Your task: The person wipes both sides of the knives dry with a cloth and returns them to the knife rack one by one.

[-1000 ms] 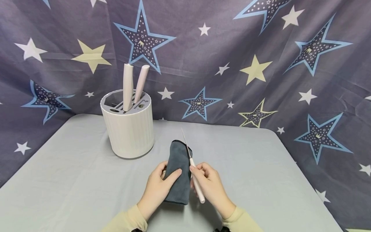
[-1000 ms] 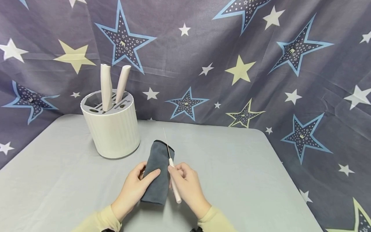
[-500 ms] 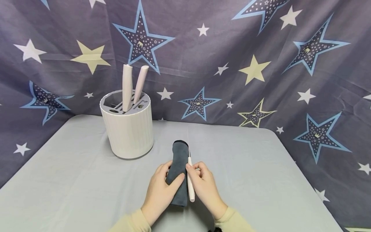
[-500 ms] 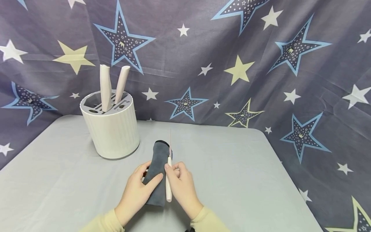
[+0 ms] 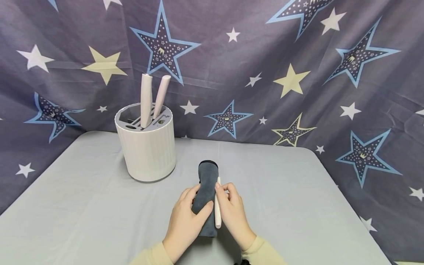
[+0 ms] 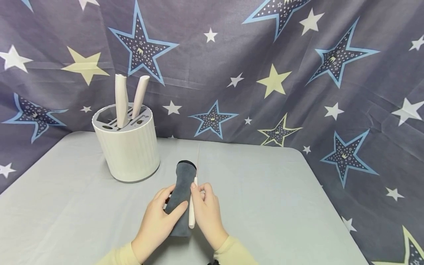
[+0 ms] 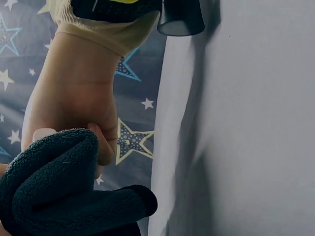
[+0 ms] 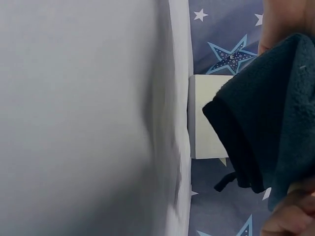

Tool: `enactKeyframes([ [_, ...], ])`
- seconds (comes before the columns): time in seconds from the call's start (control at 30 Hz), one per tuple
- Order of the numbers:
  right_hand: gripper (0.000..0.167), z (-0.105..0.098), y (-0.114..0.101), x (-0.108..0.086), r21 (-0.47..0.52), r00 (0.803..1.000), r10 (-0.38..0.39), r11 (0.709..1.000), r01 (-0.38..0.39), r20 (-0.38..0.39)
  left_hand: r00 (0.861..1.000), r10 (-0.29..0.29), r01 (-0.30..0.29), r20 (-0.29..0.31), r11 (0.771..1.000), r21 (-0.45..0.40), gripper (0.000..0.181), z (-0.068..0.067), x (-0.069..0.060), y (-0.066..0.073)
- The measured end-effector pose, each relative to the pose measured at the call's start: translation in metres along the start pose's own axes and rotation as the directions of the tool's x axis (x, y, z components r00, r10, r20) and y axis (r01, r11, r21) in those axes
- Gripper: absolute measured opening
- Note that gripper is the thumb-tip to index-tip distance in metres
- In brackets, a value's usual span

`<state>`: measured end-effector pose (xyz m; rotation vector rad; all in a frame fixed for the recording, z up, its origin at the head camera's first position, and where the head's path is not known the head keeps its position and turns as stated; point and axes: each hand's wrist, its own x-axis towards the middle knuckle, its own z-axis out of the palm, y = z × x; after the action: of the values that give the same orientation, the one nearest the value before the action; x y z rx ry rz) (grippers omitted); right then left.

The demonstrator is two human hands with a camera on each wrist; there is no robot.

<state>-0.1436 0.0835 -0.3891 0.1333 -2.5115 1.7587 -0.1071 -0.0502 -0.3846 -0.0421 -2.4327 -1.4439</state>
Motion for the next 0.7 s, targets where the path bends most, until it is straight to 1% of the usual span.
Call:
enactKeyframes([
  [0.1,0.034,0.001,-0.001,0.001,0.005,1.0,-0.004,1.0,0.004,-0.027,1.0,0.008,-0.008,-0.002,1.0,-0.013,0.048,0.0,-0.002,0.002],
  [0.23,0.032,0.001,-0.002,0.002,0.038,0.998,-0.015,0.999,0.018,-0.06,1.0,-0.003,0.004,0.011,1.0,-0.027,0.05,0.0,-0.006,0.005],
  [0.5,0.034,-0.003,-0.002,0.009,0.08,0.997,-0.008,0.997,0.014,-0.08,0.998,-0.032,0.034,0.052,0.998,-0.046,0.051,0.003,-0.013,0.009],
  [0.6,0.034,-0.004,-0.001,0.013,0.096,0.995,0.006,0.995,0.005,-0.104,0.998,-0.031,0.034,0.059,0.998,-0.046,0.051,0.004,-0.016,0.012],
  [0.7,0.035,-0.005,0.0,0.017,0.122,0.992,0.017,0.993,-0.001,-0.128,0.997,-0.012,0.015,0.072,0.999,-0.043,0.05,0.005,-0.018,0.014],
])
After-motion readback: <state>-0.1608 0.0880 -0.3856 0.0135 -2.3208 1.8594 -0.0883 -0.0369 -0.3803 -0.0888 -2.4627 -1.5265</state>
